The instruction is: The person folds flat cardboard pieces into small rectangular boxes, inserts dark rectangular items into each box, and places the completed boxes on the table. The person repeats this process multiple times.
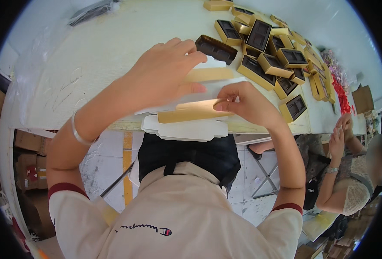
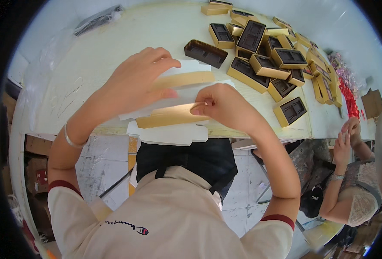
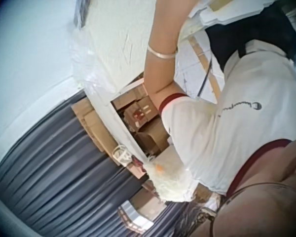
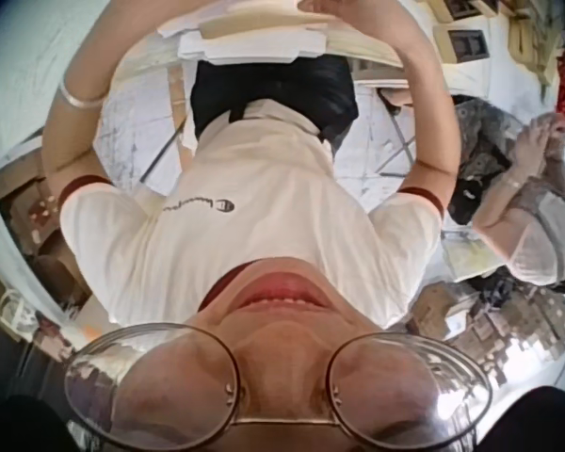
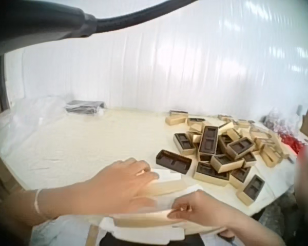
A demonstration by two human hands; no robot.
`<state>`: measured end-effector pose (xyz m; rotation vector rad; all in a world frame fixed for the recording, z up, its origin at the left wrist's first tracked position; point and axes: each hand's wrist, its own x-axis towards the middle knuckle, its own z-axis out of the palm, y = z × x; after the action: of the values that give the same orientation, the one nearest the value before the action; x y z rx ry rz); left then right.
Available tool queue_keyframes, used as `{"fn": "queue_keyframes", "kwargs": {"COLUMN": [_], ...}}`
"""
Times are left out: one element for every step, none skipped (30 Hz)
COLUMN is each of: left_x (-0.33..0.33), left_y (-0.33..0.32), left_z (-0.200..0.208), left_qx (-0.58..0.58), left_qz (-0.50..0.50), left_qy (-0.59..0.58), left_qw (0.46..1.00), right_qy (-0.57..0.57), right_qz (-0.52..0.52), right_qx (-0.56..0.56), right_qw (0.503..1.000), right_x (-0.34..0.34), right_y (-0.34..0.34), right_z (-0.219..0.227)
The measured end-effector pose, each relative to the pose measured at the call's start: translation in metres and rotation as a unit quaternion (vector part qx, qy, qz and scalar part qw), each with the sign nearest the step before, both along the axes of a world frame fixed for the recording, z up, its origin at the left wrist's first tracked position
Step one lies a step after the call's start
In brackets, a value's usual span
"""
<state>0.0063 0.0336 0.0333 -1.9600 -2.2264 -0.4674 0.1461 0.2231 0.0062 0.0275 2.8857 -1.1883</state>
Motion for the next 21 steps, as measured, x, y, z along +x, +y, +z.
{"fn": "queue_keyframes", "kwargs": {"left_x": [0.009,0.015,0.022,0.028,0.032,0.034,0.034,0.033,0.033,0.032,0.031,0.029,0.027,0.024,0.021,0.019,0.018,0.016,0.014,0.009,0.004], "left_y": [-0.005,-0.010,-0.021,-0.028,-0.030,-0.032,-0.032,-0.030,-0.028,-0.027,-0.026,-0.024,-0.022,-0.021,-0.022,-0.023,-0.025,-0.027,-0.028,-0.024,-0.020], "left_z": [0.003,-0.005,-0.011,-0.017,-0.025,-0.031,-0.037,-0.042,-0.049,-0.054,-0.056,-0.058,-0.060,-0.062,-0.063,-0.063,-0.062,-0.062,-0.061,-0.059,-0.055], "left_qx": [0.032,0.021,0.008,0.002,0.003,0.007,0.011,0.025,0.040,0.054,0.063,0.074,0.083,0.079,0.074,0.068,0.062,0.054,0.047,0.027,0.006], "left_qz": [-0.005,-0.033,-0.054,-0.076,-0.072,-0.065,-0.057,-0.055,-0.051,-0.047,-0.042,-0.038,-0.034,-0.042,-0.051,-0.060,-0.054,-0.047,-0.039,-0.017,0.004], "left_qy": [-0.006,0.027,0.062,0.096,0.101,0.109,0.117,0.139,0.157,0.175,0.176,0.177,0.178,0.143,0.112,0.080,0.051,0.022,-0.007,-0.038,-0.071], "left_qw": [0.999,0.999,0.997,0.992,0.992,0.992,0.991,0.989,0.986,0.982,0.981,0.981,0.980,0.986,0.990,0.993,0.995,0.997,0.998,0.999,0.997], "right_qy": [-0.011,-0.022,-0.031,-0.067,-0.087,-0.103,-0.120,-0.092,-0.068,-0.043,0.065,0.172,0.274,0.297,0.285,0.274,0.262,0.233,0.204,0.175,0.141], "right_qz": [-0.004,-0.008,-0.006,-0.008,-0.017,-0.024,-0.030,-0.030,-0.028,-0.026,-0.014,-0.002,0.011,0.040,0.056,0.072,0.088,0.098,0.108,0.117,0.110], "right_qx": [-0.006,-0.013,-0.020,-0.036,-0.036,-0.033,-0.030,-0.030,-0.030,-0.031,0.083,0.195,0.302,0.307,0.315,0.322,0.329,0.331,0.333,0.334,0.288], "right_qw": [1.000,1.000,0.999,0.997,0.995,0.994,0.992,0.995,0.997,0.998,0.994,0.966,0.913,0.903,0.903,0.903,0.903,0.909,0.914,0.919,0.941], "right_x": [-0.003,-0.005,-0.008,-0.012,-0.011,-0.013,-0.014,-0.012,-0.009,-0.005,0.000,0.009,0.014,0.014,0.014,0.012,0.010,0.006,0.002,-0.004,-0.012], "right_y": [0.002,0.003,0.002,0.002,0.000,-0.002,-0.002,-0.002,-0.002,-0.004,-0.010,-0.016,-0.020,-0.023,-0.022,-0.020,-0.019,-0.018,-0.018,-0.017,-0.015], "right_z": [-0.003,-0.004,-0.003,0.000,0.002,0.007,0.010,0.009,0.004,0.000,-0.002,-0.004,-0.006,-0.006,-0.010,-0.017,-0.021,-0.021,-0.019,-0.017,-0.014]}}
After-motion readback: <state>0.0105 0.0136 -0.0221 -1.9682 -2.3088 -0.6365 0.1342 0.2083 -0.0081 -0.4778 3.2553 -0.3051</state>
